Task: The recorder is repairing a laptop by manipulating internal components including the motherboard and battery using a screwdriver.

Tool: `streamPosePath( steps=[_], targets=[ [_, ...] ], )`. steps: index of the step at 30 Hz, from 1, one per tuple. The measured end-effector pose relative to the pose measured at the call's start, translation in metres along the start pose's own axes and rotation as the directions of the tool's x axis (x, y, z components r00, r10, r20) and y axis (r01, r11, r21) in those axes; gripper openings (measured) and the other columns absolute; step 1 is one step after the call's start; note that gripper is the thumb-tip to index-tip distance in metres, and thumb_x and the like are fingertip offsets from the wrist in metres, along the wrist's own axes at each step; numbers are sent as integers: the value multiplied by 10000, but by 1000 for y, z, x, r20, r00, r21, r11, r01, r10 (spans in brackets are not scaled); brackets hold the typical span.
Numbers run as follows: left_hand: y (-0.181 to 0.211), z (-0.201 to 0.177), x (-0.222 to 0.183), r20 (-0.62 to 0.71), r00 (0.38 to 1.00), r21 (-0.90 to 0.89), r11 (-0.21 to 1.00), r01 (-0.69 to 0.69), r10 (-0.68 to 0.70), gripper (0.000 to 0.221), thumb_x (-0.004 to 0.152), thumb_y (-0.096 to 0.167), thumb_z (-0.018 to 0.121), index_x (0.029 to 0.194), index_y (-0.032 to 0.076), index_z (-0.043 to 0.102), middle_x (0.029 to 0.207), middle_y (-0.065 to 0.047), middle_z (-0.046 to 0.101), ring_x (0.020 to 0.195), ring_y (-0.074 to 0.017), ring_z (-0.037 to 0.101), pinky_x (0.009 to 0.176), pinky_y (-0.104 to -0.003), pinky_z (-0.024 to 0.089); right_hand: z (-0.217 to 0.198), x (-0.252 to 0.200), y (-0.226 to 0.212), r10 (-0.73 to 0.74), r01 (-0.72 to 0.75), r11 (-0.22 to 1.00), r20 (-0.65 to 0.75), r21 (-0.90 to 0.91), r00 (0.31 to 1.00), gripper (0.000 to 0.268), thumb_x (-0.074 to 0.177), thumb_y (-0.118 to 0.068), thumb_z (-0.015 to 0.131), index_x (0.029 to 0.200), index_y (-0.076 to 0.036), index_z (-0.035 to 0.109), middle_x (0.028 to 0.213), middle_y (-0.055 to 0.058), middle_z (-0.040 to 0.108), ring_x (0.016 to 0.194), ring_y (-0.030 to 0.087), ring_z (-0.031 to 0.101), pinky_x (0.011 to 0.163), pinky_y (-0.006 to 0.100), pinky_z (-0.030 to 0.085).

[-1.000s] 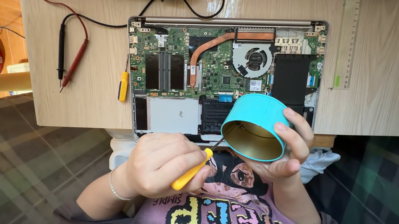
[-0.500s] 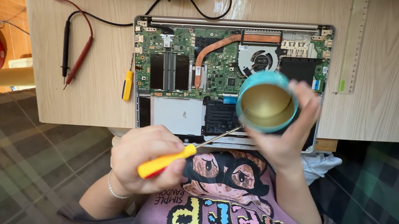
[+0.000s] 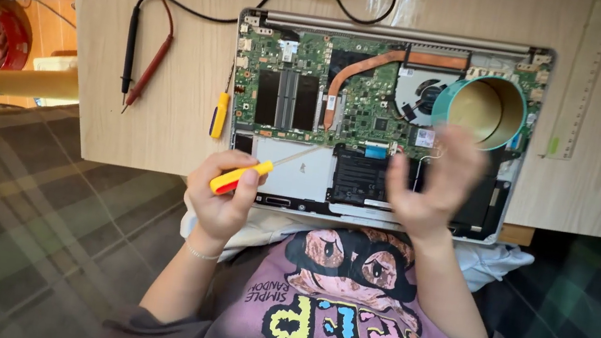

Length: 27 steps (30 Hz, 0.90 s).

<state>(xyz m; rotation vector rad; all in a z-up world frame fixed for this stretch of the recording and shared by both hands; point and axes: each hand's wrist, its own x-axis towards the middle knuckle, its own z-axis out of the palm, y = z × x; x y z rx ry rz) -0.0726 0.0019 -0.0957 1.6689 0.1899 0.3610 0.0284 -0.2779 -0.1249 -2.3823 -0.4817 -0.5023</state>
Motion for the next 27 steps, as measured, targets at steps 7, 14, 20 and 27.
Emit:
streamPosePath(
  steps=[7, 14, 20, 27],
  targets=[
    [-30, 4, 1, 56, 989, 43, 989, -138, 136, 109, 980, 52, 674, 1038, -21, 617, 952, -130, 680, 866, -226, 690, 789, -318, 575, 17, 23, -34, -184, 127, 974, 328, 189, 927, 467, 806, 36, 677, 1247, -108, 730, 1327, 105, 627, 1254, 341, 563, 1081, 470, 456],
    [-35, 9, 6, 106, 968, 69, 969, -236, 228, 118, 967, 56, 691, 1032, -1, 610, 945, -124, 674, 896, -262, 679, 834, -350, 585, 21, 22, -30, -165, 136, 985, 353, 105, 921, 458, 807, 44, 664, 1221, -135, 748, 1315, 76, 632, 1236, 321, 573, 1079, 473, 439],
    [-36, 9, 7, 107, 967, 105, 964, -243, 231, 119, 954, 51, 695, 1024, -7, 618, 947, -135, 679, 886, -265, 669, 801, -349, 564, 21, 24, -29, -128, 77, 985, 367, 153, 921, 491, 771, 75, 632, 1192, -141, 765, 1300, 71, 649, 1227, 318, 572, 1077, 465, 444],
    [-32, 11, 10, 116, 962, 124, 958, -259, 245, 118, 945, 52, 704, 1009, -2, 621, 930, -133, 674, 878, -270, 672, 797, -347, 568, 22, 23, -28, -133, 84, 985, 360, 148, 924, 466, 788, 63, 657, 1188, -149, 767, 1301, 64, 647, 1224, 318, 572, 1076, 467, 441]
  ],
)
